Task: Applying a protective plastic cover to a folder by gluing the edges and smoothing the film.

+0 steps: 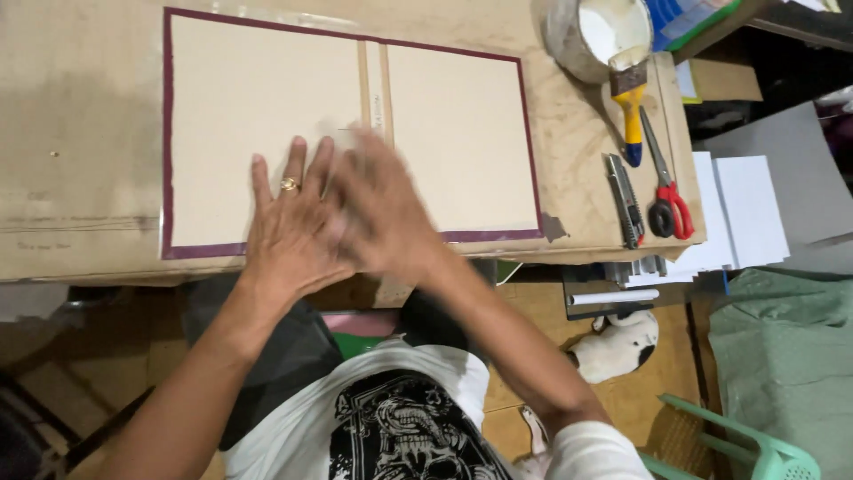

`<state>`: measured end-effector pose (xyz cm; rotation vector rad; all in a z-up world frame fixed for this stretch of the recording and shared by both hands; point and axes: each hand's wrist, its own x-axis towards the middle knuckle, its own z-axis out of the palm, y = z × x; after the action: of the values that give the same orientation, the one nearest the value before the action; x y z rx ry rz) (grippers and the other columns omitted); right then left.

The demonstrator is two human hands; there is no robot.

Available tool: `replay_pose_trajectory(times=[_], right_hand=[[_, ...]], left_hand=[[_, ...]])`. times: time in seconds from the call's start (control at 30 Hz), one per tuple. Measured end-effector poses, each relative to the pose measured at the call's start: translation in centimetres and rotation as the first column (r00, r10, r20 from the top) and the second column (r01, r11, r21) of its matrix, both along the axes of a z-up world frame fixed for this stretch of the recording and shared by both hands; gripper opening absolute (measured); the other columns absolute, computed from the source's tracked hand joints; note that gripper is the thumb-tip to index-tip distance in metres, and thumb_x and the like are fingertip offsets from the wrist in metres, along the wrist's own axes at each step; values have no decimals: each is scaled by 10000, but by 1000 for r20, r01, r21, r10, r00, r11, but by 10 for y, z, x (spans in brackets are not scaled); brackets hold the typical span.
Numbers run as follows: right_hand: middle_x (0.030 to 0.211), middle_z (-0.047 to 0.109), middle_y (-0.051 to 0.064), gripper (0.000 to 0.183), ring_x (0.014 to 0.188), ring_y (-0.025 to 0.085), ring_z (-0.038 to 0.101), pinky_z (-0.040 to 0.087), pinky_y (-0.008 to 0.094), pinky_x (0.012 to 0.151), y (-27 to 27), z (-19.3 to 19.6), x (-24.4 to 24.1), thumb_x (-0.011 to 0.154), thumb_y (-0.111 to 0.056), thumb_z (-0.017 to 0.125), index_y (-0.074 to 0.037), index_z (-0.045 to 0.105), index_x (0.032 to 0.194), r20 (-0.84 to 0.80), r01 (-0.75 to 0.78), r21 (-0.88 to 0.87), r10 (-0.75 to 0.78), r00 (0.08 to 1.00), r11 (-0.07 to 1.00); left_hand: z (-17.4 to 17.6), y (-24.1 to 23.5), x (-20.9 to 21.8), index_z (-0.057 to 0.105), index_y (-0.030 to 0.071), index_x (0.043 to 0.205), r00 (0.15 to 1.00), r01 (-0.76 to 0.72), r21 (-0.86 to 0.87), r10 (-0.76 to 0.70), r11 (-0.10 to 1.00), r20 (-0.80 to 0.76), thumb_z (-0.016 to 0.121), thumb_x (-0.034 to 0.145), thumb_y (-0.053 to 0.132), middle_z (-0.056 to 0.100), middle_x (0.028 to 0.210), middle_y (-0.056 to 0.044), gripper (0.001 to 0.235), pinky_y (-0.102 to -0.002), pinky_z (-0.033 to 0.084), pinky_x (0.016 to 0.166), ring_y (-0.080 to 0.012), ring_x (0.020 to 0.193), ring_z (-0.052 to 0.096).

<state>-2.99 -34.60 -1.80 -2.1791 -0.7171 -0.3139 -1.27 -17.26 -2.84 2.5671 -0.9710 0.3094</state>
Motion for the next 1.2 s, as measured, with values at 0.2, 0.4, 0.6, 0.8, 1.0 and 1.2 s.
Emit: replay_pose_trajectory(times=[0.2, 0.4, 0.6, 0.8, 1.0, 1.2], right_hand=[[1527, 448, 220, 745, 1439, 490, 456, 345, 640, 1235, -23, -9, -16, 1027, -710, 201, -256, 383, 1589, 182, 101, -341, -40, 982, 935], [1717, -212, -13, 599, 1603, 220, -156, -71, 603, 1309, -124, 21, -22, 1154, -567, 128, -314, -57, 1665, -91, 209, -667, -356, 930, 715], [1709, 79, 158, 698, 1565, 394, 46, 1, 714, 1177, -160, 36, -23, 1034, -592, 165, -251, 298, 1628, -123, 411, -694, -661, 740, 591], [1586, 338, 273, 734, 1469, 406, 350, 304, 608, 1176, -177, 44, -59, 1044, -598, 215, -105, 373, 1565, -257, 509, -310, -586, 768, 803], [1634, 403, 107, 688, 1560, 351, 250, 83, 662, 1224, -200, 47, -84, 1008, -621, 309, -164, 520, 1477, -325, 394, -352, -506, 799, 849], [1684, 311, 88, 740, 1575, 355, 177, 64, 662, 1201, -206, 35, -89, 961, -627, 448, -220, 391, 1576, -257, 322, -523, -506, 824, 789]], left_hand=[[9, 3, 3, 490, 312, 1527, 984, 1, 167, 30, 986, -178, 572, 728, 666, 280, 1683, -205, 878, -786, 116, 1140, -479, 1562, 188], [17, 1, 5, 55, 432, 1631, 973, 30, 102, -5, 994, -231, 113, 880, 876, -67, 1721, -103, 874, -708, -114, 1154, -298, 1556, -155], [31, -7, 3, 244, 392, 1603, 969, -26, 267, 90, 963, -230, 171, 865, 896, 132, 1690, -154, 897, -760, 62, 1117, -424, 1535, 68], [34, -42, -8, -28, 202, 1638, 924, -68, 360, 195, 930, -329, 201, 653, 1093, -94, 1701, -140, 1347, -732, -67, 1155, -475, 1507, -122], [32, -49, -6, -27, 441, 1611, 928, -52, 379, 185, 924, -323, 65, 749, 1008, -131, 1694, -92, 1036, -758, -110, 1115, -499, 1481, -165], [15, -48, -9, 107, 400, 1628, 960, -78, 230, 135, 970, -245, 52, 901, 875, -5, 1690, -144, 870, -772, -105, 1092, -533, 1481, -93]])
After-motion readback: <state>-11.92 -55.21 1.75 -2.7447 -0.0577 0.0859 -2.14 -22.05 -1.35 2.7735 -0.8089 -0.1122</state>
